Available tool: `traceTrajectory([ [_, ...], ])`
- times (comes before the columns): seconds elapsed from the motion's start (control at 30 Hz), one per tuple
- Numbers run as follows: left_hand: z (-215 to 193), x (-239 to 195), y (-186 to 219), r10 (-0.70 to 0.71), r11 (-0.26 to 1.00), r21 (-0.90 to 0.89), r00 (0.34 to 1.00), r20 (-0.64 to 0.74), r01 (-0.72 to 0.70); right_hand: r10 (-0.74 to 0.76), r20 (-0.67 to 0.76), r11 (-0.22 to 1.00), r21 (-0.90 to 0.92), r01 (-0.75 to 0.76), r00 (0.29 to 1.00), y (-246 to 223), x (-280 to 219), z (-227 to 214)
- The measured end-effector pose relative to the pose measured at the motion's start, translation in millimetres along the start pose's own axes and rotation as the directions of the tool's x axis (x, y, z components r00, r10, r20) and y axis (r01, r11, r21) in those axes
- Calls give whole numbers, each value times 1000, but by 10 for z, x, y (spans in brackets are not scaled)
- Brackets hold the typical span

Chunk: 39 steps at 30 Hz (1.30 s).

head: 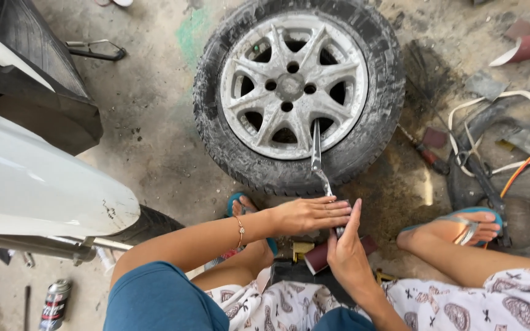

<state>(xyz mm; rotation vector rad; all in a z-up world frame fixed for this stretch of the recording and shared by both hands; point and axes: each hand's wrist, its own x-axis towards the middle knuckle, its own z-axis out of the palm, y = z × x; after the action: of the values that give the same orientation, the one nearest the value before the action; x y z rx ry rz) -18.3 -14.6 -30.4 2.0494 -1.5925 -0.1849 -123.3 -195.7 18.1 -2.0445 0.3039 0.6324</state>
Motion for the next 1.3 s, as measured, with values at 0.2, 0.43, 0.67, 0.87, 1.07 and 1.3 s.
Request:
traceTrajectory([
  [0.2, 147, -246, -395, -9, 999, 48, 999, 52, 7, -7, -12, 999, -39, 6, 1000, -58, 10, -24],
  [0.43, 77, -280, -206, -58, 998, -26, 998, -5, 58, -42, -20, 998, -44, 41, 999, 45, 3, 39],
  [0.67, 246, -291, -189, -128, 991, 27, 992, -6, 128, -71, -66, 995, -77, 66, 995, 80, 27, 38],
  [0.87, 0, -98, -18, -66, 996, -72, 985, -157, 55, -127, -66, 988, -95, 121, 990, 119, 73, 55],
  [1.07, 370, -104, 129, 14, 992, -126, 996, -89, -25, -93, 11, 995, -44, 93, 996, 29, 23, -16],
  [1.3, 201, -242, -527, -157, 978, 149, 985, 65, 146, -72, -47, 995, -71, 68, 996, 62, 85, 8],
])
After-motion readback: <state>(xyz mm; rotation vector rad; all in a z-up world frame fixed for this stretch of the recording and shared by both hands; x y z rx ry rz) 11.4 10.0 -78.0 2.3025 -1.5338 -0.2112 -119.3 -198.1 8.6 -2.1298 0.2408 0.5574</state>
